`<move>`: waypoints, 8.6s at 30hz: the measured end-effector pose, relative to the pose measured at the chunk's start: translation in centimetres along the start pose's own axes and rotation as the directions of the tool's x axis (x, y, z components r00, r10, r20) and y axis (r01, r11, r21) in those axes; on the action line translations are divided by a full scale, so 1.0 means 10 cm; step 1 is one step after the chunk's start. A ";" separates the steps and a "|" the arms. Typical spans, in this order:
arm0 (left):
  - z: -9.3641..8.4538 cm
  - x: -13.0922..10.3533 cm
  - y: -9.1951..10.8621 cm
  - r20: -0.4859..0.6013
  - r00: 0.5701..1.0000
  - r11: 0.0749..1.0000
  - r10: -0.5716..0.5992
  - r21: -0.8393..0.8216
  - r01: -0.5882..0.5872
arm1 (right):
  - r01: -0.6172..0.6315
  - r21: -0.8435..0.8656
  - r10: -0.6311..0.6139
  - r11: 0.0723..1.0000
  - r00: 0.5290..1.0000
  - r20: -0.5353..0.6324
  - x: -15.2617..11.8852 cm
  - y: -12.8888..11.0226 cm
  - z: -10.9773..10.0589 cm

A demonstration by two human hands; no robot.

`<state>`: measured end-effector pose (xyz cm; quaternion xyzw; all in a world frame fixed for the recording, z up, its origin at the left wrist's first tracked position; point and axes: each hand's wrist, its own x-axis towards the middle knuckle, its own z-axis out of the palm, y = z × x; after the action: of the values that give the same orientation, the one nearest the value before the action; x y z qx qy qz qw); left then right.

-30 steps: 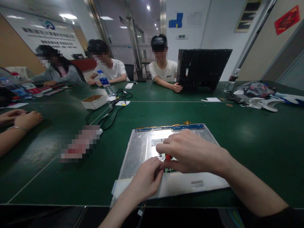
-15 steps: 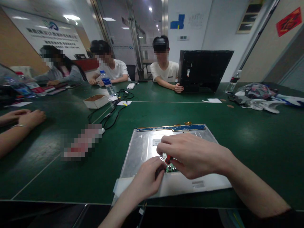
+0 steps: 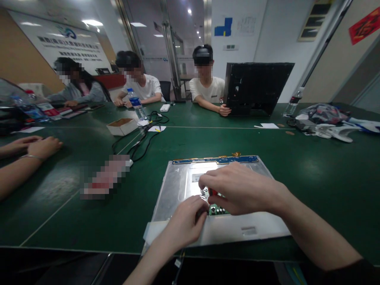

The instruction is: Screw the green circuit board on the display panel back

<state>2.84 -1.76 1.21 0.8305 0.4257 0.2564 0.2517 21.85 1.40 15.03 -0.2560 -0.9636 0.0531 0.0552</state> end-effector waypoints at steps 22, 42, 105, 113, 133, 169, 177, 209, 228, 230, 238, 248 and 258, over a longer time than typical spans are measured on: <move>-0.01 0.01 0.01 0.006 1.000 0.999 -0.001 0.038 0.001 | 0.032 0.029 -0.032 0.999 0.999 -0.002 0.01 0.00 0.00; 0.00 0.00 0.00 0.006 1.000 1.000 -0.001 0.003 0.001 | -0.033 -0.032 0.033 0.999 0.999 -0.013 0.00 -0.10 0.03; 0.00 0.00 0.01 0.004 1.000 0.998 -0.006 0.057 0.006 | -0.095 -0.121 0.085 0.988 0.992 -0.090 0.06 -0.09 0.13; 0.00 -0.01 0.00 0.001 1.000 0.998 0.020 0.061 -0.020 | 0.018 0.043 -0.016 0.999 0.999 -0.034 0.01 -0.10 0.08; 0.02 -0.01 -0.03 0.005 0.999 0.997 0.051 0.065 -0.051 | -0.117 -0.029 0.116 0.993 0.993 -0.011 -0.05 -0.11 0.04; 0.03 0.00 0.01 -0.012 0.999 0.995 0.038 0.088 -0.037 | -0.014 -0.015 0.013 1.000 0.998 -0.055 -0.05 -0.09 0.03; 0.03 -0.01 -0.02 0.010 1.000 0.995 0.013 0.100 -0.014 | -0.013 -0.012 0.013 1.000 1.000 -0.011 -0.02 -0.08 0.04; 0.01 -0.01 0.02 -0.003 1.000 0.992 0.025 0.123 -0.024 | -0.076 -0.079 0.073 0.994 0.997 -0.031 -0.02 -0.09 0.02; 0.01 0.00 0.02 0.004 1.000 0.994 0.005 0.113 -0.005 | 0.017 -0.027 -0.017 0.999 1.000 -0.022 -0.03 -0.08 0.00; 0.01 0.00 0.03 -0.009 1.000 0.993 0.019 0.116 -0.018 | -0.010 -0.048 0.009 0.999 1.000 -0.017 -0.02 -0.08 0.01; 0.02 -0.02 -0.01 0.024 1.000 0.995 -0.011 0.100 0.009 | 0.005 -0.064 -0.007 0.998 0.999 -0.031 -0.03 -0.08 0.02; 0.01 -0.01 0.01 0.009 1.000 0.996 0.003 0.091 -0.004 | 0.000 -0.075 -0.004 0.997 0.998 -0.057 -0.04 -0.12 0.03; 0.03 -0.02 0.00 -0.001 1.000 0.995 0.017 0.095 -0.017 | -0.017 -0.075 0.013 0.997 0.999 -0.050 -0.04 -0.13 0.05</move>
<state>2.94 -1.94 0.98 0.8448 0.4306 0.2390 0.2093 21.53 0.02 14.68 -0.2666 -0.9613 0.0106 0.0688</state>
